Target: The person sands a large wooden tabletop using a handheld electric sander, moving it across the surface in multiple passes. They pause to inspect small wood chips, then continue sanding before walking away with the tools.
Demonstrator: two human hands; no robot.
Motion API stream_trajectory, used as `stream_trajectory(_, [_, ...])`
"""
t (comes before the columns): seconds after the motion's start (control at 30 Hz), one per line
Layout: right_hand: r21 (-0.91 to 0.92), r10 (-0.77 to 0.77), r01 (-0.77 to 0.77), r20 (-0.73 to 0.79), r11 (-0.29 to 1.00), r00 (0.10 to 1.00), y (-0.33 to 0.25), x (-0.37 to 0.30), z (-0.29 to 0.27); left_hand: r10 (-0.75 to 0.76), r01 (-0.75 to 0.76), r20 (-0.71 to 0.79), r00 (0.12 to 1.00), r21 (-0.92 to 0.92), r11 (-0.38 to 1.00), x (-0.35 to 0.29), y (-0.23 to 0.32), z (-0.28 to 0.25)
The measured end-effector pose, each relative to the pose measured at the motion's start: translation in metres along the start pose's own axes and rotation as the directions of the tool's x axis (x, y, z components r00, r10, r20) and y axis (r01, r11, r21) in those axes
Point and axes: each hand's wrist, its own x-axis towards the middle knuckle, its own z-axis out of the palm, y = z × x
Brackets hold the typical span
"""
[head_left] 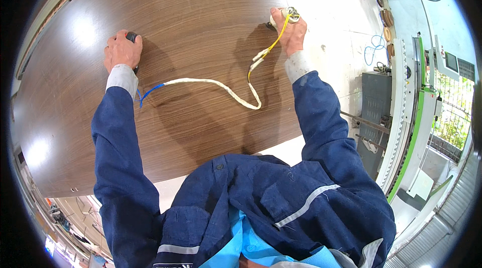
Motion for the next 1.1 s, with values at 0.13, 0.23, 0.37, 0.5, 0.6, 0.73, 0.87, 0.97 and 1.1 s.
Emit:
stream_trajectory(0.13, [0.113, -0.189, 0.201, -0.112, 0.973, 0.976, -0.002, 0.018, 0.002, 0.001, -0.001, 0.015, 1.000, -0.010, 1.000, 0.004, 0.001, -0.004])
stream_trajectory(0.23, [0.218, -0.060, 0.058, 0.002, 0.974, 0.998, -0.003, 0.026, 0.017, 0.015, -0.015, -0.002, 1.000, -0.012, 1.000, 0.008, -0.001, -0.004])
stream_trajectory(0.37, [0.109, -0.014, 0.018, -0.033, 0.994, 0.999, -0.005, 0.039, 0.024, 0.025, -0.025, -0.031, 0.999, -0.001, 1.000, 0.020, 0.003, -0.002])
stream_trajectory(0.5, [0.298, -0.215, 0.238, -0.107, 0.924, 0.971, -0.008, 0.061, 0.030, 0.005, -0.005, -0.019, 1.000, 0.009, 1.000, 0.027, 0.007, -0.004])
stream_trajectory(0.6, [0.137, -0.126, 0.131, -0.043, 0.982, 0.991, -0.005, 0.072, 0.037, 0.014, -0.014, -0.008, 1.000, 0.003, 1.000, 0.031, 0.010, -0.005])
stream_trajectory(0.73, [0.082, -0.101, 0.108, -0.087, 0.991, 0.991, -0.005, 0.087, 0.043, 0.013, -0.013, -0.016, 1.000, -0.008, 1.000, 0.036, 0.016, -0.008])
stream_trajectory(0.87, [0.389, -0.135, 0.132, -0.020, 0.912, 0.991, -0.010, 0.098, 0.049, -0.004, 0.003, -0.011, 1.000, -0.014, 1.000, 0.040, 0.018, -0.011])
stream_trajectory(0.97, [-0.047, -0.097, 0.099, 0.036, 0.994, 0.995, -0.013, 0.106, 0.056, 0.000, 0.000, -0.005, 1.000, -0.018, 1.000, 0.051, 0.022, -0.012])
stream_trajectory(1.1, [0.287, -0.149, 0.155, -0.041, 0.945, 0.988, -0.019, 0.116, 0.059, 0.000, -0.001, -0.033, 0.999, -0.032, 0.999, 0.059, 0.022, -0.011])
